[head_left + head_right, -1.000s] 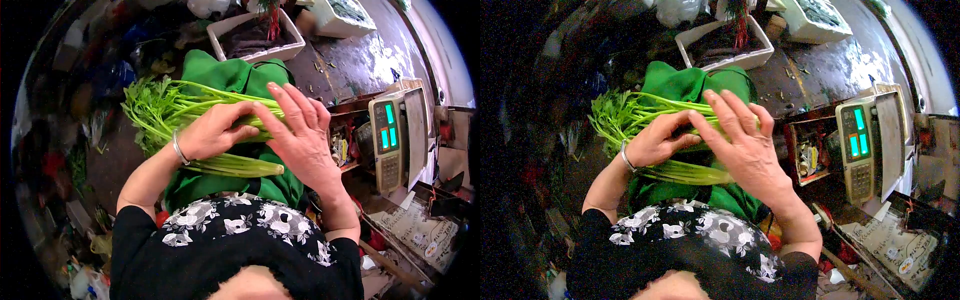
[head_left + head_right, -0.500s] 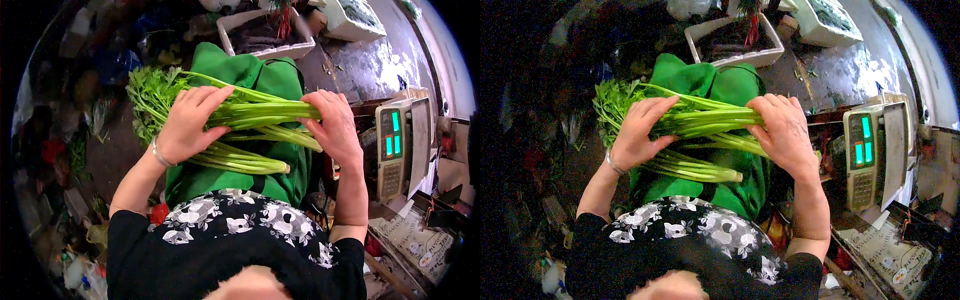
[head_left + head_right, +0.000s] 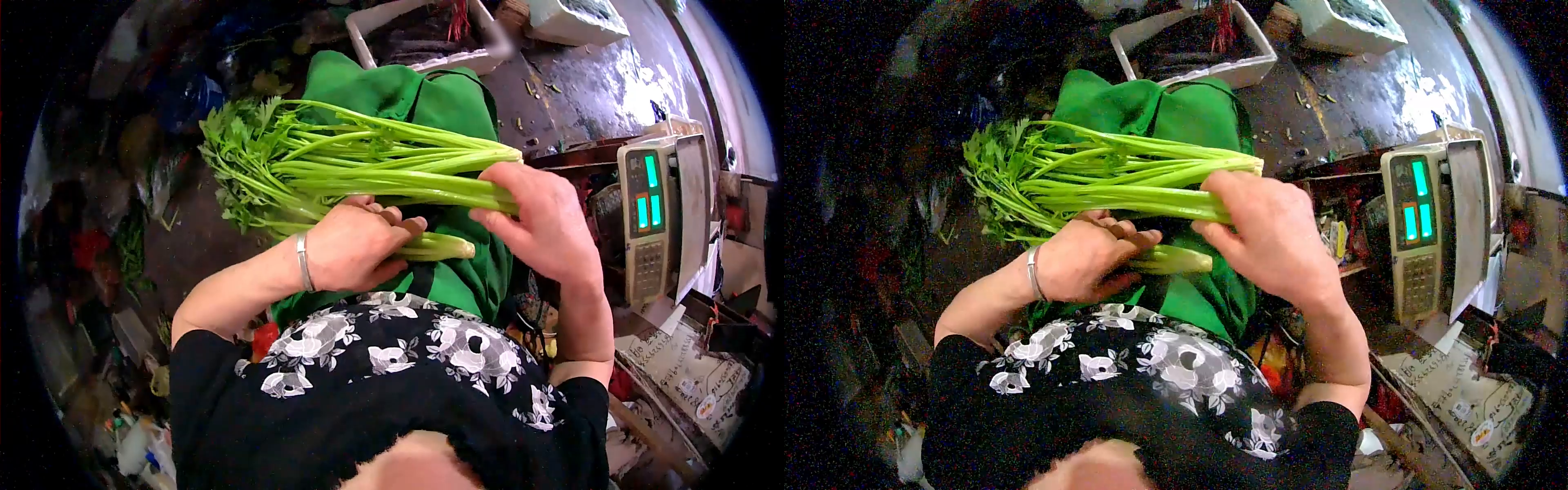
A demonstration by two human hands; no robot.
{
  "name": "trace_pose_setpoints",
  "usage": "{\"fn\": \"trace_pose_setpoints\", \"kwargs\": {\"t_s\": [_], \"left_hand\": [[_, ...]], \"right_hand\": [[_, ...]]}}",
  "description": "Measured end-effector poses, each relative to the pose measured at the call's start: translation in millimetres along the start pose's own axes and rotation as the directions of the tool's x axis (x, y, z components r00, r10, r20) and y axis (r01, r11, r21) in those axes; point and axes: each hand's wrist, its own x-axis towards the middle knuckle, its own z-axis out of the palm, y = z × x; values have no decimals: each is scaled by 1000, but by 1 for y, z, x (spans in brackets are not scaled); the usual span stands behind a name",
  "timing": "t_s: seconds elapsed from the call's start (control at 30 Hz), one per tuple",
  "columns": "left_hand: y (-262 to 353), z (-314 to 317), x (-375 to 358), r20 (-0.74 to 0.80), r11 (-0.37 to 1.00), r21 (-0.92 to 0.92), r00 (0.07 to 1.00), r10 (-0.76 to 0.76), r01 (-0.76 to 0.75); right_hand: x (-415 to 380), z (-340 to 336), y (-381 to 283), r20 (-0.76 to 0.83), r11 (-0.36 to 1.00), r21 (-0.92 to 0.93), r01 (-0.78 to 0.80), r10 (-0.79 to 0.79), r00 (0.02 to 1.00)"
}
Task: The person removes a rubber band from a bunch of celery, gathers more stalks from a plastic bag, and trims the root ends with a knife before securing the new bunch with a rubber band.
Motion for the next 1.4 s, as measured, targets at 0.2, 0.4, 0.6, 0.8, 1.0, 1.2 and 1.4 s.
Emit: {"fn": "trace_pose_setpoints", "kwargs": {"t_s": [0.2,0.4,0.6,0.8,1.0,1.2,1.4], "left_hand": [[7,-4,-1,-81,994,-109,997,19,-27],[11,-23,-19,-241,998,-31,969,52,-62],[24,-75,-28,-270,974,223,957,103,-42],[12,-98,-2,-414,878,468,853,317,-98],[-17,-47,21,-435,850,526,848,301,-32],[-4,-35,27,-365,767,613,792,489,-192],[-17,-36,41,-390,781,602,793,468,-166]], "right_hand": [[0,2,4,42,997,78,-12,8,999],[17,0,9,157,978,208,-3,-31,987],[29,-23,-10,464,658,627,-417,114,879],[40,-31,1,454,452,771,-448,102,885],[42,2,23,508,314,790,-526,145,849],[37,0,13,517,310,785,-536,148,843],[24,28,26,434,281,836,-471,188,881]]}}
